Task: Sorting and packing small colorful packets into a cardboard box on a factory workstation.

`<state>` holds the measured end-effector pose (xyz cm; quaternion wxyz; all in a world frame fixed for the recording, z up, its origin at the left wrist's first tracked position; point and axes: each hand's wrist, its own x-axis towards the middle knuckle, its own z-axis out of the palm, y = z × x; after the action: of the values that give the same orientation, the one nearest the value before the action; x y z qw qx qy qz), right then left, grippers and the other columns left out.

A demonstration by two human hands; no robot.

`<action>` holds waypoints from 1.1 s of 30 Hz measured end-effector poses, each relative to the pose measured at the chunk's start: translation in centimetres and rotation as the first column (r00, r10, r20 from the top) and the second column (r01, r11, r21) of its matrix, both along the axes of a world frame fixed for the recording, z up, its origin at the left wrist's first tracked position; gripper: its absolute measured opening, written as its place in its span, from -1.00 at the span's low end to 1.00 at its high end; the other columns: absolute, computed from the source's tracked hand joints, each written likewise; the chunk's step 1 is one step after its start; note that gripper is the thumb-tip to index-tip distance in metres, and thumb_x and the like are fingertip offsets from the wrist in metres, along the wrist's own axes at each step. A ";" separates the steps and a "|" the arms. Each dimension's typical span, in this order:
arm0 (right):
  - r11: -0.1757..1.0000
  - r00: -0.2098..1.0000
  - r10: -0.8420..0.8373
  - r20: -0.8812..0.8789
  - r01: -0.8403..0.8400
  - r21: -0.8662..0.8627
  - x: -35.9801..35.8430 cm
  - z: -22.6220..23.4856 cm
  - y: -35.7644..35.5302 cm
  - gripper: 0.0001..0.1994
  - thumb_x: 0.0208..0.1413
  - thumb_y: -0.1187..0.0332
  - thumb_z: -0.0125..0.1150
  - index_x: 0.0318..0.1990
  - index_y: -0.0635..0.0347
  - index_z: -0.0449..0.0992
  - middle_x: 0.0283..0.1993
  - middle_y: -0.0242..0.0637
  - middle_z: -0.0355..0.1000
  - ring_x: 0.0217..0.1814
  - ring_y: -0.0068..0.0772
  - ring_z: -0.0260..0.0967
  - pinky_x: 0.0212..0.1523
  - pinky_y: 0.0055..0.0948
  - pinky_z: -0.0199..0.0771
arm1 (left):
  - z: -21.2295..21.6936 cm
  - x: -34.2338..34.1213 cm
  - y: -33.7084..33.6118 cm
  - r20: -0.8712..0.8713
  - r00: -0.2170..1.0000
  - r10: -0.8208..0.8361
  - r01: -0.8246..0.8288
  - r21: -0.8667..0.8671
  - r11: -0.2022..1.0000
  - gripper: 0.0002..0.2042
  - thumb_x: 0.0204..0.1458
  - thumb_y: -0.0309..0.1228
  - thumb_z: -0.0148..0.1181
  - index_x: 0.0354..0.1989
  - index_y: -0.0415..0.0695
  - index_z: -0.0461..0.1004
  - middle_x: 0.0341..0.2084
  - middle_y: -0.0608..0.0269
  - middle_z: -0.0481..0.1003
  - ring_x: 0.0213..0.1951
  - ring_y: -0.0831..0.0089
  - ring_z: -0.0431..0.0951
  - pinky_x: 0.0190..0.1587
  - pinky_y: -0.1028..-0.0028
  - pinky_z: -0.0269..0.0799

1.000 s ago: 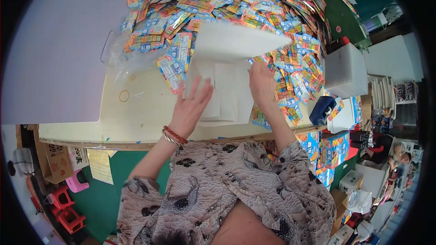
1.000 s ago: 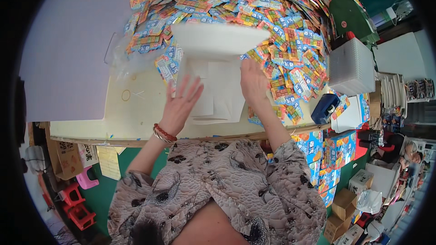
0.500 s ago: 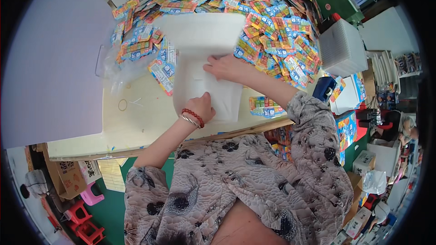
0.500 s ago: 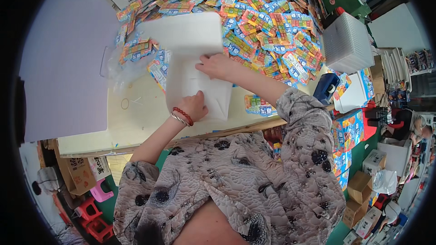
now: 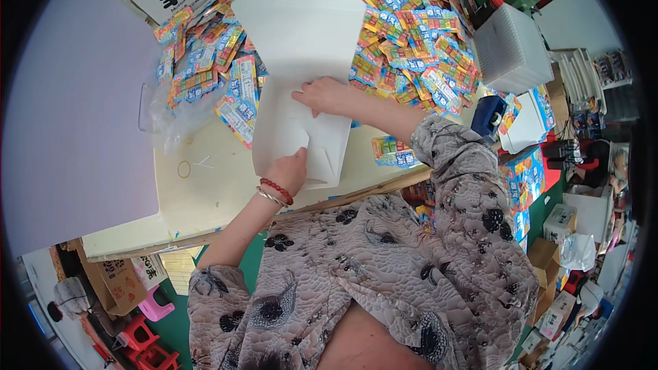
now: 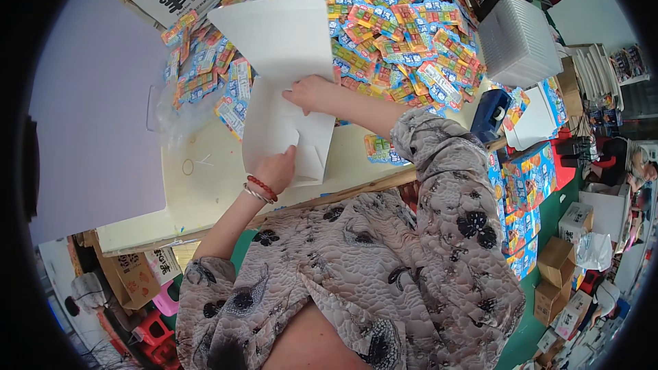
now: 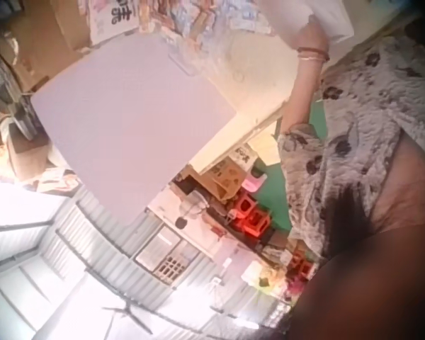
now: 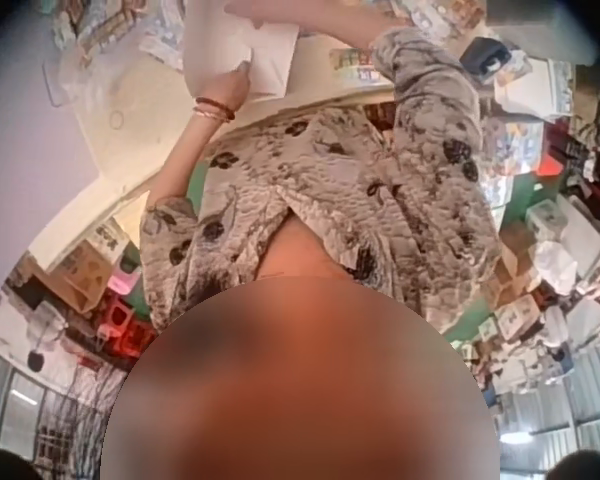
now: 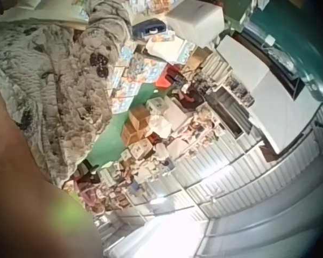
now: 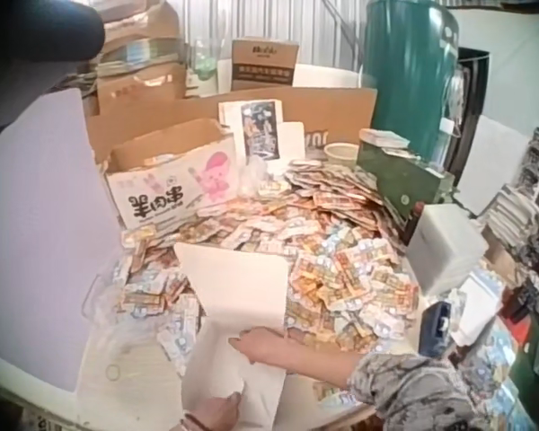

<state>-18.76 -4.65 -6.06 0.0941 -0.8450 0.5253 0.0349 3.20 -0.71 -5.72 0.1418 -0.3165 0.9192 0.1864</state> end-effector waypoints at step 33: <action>-0.528 -0.214 -0.387 0.897 0.849 -0.025 -19.3 0.9 37.5 -0.86 0.15 0.39 0.13 -0.22 0.26 0.53 -0.49 -0.37 0.43 -0.50 -0.66 0.31 -0.46 -0.62 0.33 | -2.0 -1.9 -0.3 0.133 0.980 -0.149 0.149 0.006 0.989 -0.07 0.00 -0.02 0.12 0.38 -0.19 -0.33 0.39 0.05 -0.46 0.39 0.00 -0.47 0.34 -0.04 -0.30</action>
<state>-38.09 32.83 -5.13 -0.1999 -0.0177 0.8369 -0.5092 1.28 -1.02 -7.68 0.2157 -0.2588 0.9292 0.1517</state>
